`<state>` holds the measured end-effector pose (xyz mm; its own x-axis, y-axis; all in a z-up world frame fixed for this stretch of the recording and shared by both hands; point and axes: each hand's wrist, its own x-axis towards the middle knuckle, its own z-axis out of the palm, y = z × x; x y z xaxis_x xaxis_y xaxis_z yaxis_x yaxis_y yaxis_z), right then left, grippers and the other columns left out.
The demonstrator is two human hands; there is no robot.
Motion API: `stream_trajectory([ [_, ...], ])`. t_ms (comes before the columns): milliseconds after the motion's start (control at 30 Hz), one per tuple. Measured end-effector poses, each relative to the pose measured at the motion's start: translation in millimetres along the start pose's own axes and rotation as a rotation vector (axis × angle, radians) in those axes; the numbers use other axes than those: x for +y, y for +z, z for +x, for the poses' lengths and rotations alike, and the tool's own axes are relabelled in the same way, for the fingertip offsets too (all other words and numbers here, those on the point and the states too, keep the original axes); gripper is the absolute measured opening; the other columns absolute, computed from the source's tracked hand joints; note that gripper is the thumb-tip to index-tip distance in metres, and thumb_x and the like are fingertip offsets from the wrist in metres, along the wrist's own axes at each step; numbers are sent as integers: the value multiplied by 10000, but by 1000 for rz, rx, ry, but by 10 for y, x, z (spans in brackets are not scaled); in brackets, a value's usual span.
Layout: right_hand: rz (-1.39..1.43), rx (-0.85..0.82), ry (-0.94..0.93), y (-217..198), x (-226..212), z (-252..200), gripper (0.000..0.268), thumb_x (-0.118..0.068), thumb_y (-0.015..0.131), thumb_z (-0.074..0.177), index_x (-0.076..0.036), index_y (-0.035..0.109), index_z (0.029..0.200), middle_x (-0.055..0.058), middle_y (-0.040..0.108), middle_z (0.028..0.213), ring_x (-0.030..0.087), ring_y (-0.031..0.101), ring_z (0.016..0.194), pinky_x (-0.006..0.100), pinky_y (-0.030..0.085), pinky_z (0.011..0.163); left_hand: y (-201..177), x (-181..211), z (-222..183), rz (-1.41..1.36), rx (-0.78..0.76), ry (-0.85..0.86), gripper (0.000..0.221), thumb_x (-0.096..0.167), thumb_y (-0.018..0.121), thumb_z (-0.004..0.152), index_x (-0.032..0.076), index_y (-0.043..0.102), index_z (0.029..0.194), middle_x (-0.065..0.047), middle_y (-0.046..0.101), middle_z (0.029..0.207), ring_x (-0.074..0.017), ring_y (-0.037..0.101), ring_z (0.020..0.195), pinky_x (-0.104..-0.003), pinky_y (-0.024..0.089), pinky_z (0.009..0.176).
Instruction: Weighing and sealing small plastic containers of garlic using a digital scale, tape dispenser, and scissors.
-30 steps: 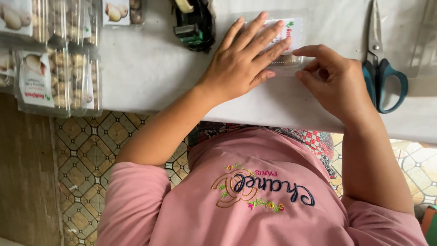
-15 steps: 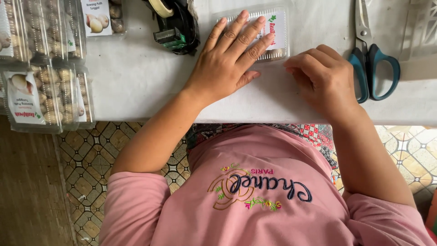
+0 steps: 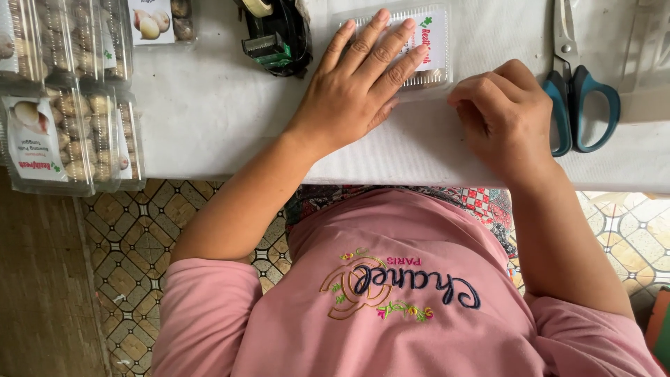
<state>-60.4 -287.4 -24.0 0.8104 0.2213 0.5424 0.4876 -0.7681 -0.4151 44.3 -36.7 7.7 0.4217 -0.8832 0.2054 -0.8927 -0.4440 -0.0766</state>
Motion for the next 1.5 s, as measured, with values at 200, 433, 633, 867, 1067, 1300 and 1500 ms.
stream_trajectory([
  [200,23,38,-10,-85,-95,71,246,250,571,1008,30,674,1045,166,681,1068,351,535,920,413,463,809,30,2,-7,-21,28,-8,636,255,824,1067,167,470,1589,-120,375,1624,-386,366,1490,-579,330,1209],
  [433,-461,90,-322,-35,-231,220,112,-124,754,1086,-220,719,1042,15,637,1019,245,487,859,345,438,693,50,2,-5,-73,37,-20,503,339,588,1141,166,455,1595,-121,368,1629,-391,353,1500,-584,314,1222],
  [633,-560,-2,-437,104,-275,314,162,-53,623,1071,-185,632,978,11,540,890,216,430,755,331,314,653,80,20,-11,-88,76,-36,500,437,367,1167,180,468,1584,-115,384,1622,-384,371,1501,-571,312,1224],
  [867,-632,45,-452,124,-242,352,210,-33,596,1077,-155,599,906,3,478,803,199,381,717,316,269,628,97,15,-9,-93,63,-36,477,416,474,1171,187,464,1590,-107,369,1628,-388,356,1503,-588,314,1219],
  [1067,-674,35,-524,2,-134,380,201,-20,607,1067,-145,604,909,-6,468,805,196,365,758,301,244,624,66,-1,-23,-53,88,-32,476,425,506,1174,192,459,1586,-102,386,1624,-377,393,1494,-559,330,1211],
  [1300,-568,35,-548,-93,68,322,157,-79,570,1053,-108,637,914,61,612,882,276,527,794,361,424,637,324,-37,-45,-47,268,33,588,336,575,1012,167,448,1560,-137,442,1594,-409,394,1482,-589,331,1172],
  [1500,-478,60,-508,-105,188,311,201,-46,500,985,-101,600,819,82,565,827,284,554,772,362,430,595,489,-84,-61,-58,381,53,627,360,555,943,164,482,1535,-145,482,1556,-413,420,1463,-603,297,1160],
])
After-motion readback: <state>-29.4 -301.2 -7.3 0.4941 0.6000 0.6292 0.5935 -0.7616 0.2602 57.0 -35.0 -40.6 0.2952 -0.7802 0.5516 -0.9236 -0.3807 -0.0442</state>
